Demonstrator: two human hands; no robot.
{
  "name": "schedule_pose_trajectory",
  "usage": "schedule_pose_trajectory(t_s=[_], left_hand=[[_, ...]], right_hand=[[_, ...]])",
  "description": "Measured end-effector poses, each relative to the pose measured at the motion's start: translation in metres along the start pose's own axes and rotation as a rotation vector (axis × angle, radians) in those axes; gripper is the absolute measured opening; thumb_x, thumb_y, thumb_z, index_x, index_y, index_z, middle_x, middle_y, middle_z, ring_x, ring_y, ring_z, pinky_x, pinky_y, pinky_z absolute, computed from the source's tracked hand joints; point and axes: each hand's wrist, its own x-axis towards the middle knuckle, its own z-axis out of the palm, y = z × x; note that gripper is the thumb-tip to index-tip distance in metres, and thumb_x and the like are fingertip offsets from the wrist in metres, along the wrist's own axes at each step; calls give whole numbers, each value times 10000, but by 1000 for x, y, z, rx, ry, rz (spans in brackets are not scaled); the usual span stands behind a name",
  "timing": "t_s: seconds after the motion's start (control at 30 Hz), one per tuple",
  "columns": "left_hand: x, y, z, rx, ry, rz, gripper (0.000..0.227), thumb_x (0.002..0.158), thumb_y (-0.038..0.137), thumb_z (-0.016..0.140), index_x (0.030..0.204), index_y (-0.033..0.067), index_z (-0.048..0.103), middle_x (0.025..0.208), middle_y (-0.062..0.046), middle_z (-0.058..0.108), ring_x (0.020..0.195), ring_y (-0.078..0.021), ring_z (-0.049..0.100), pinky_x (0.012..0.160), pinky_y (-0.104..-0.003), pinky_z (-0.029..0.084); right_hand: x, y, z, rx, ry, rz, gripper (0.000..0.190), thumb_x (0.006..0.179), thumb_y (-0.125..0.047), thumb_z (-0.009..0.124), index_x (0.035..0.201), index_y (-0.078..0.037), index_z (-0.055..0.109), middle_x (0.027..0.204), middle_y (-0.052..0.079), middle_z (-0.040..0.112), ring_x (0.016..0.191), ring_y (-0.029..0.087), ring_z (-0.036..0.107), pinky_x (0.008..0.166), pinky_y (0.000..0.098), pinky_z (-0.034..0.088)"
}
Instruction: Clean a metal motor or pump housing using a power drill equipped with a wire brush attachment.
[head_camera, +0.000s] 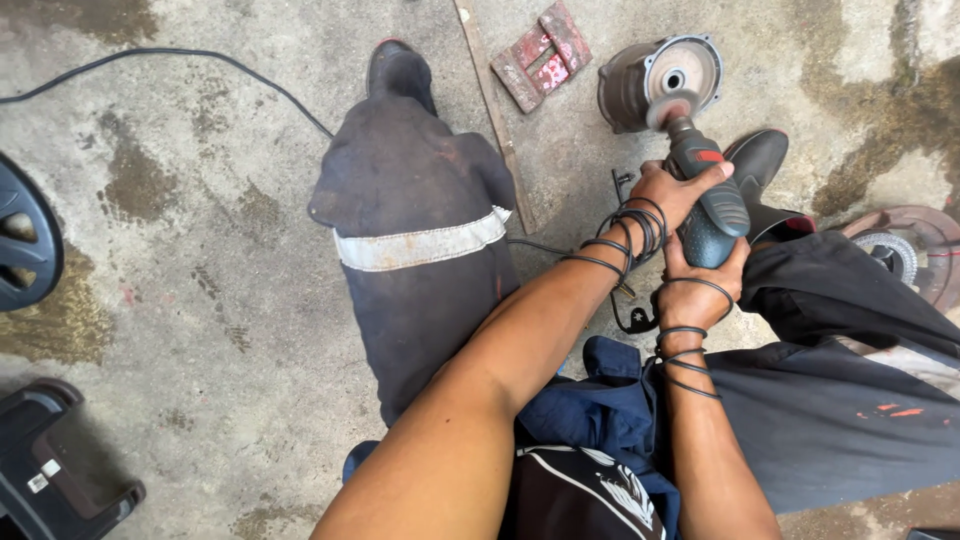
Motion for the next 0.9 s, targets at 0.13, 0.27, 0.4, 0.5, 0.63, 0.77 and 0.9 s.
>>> schedule_pose_trajectory(t_s=[0.13, 0.27, 0.4, 0.5, 0.63, 0.77, 0.9], left_hand=[[10, -12, 9, 22, 4, -22, 1108, 604, 751, 611, 1356, -35, 403, 1383, -255, 590, 1331, -339, 564, 1138, -411, 453], [-1, 4, 4, -12, -28, 19, 1102, 580, 702, 649, 1369, -26, 400, 1381, -257, 596, 1325, -353, 570, 1137, -416, 464], [-2, 15, 0, -49, -25, 21, 1100, 565, 682, 668, 1361, -17, 373, 1375, -265, 587, 1312, -364, 576, 1128, -420, 473], [0, 15, -6, -6, -15, 12, 1076, 586, 681, 664, 1348, -16, 359, 1365, -277, 594, 1302, -359, 587, 1121, -417, 478], [-2, 9, -12, -61, 10, 13, 1072, 576, 668, 682, 1328, -24, 361, 1345, -283, 605, 1283, -380, 596, 1097, -437, 490], [4, 14, -22, -24, 42, 35, 1079, 583, 682, 673, 1349, -14, 366, 1346, -267, 613, 1294, -372, 592, 1105, -434, 494], [2, 15, -23, -18, 43, 38, 1050, 598, 672, 679, 1342, -5, 379, 1325, -276, 627, 1288, -372, 599, 1104, -440, 492]], right_hand=[[-3, 11, 0, 8, -9, -3, 607, 801, -396, 964, 1263, -245, 600, 716, 138, 695, 519, 252, 699, 424, 329, 557], [-5, 4, -2, 73, 34, -16, 591, 811, -373, 967, 1262, -263, 601, 723, 124, 709, 540, 217, 717, 445, 275, 589], [0, -2, 1, 111, 29, -42, 528, 830, -337, 953, 1206, -210, 606, 702, 115, 707, 539, 203, 716, 438, 280, 583], [-13, -9, 5, 98, 18, -58, 587, 797, -359, 977, 1210, -173, 605, 731, 199, 682, 537, 312, 702, 415, 393, 513], [-18, -17, 2, 99, 5, -64, 534, 805, -344, 963, 1175, -189, 611, 718, 154, 696, 527, 250, 704, 440, 328, 552], [-18, -30, 12, 50, 13, -76, 611, 774, -393, 977, 1206, -181, 600, 808, 185, 694, 656, 352, 723, 540, 443, 526], [-19, -34, 12, 95, 1, -25, 546, 777, -387, 958, 1173, -239, 613, 727, 110, 703, 545, 230, 708, 481, 307, 567]])
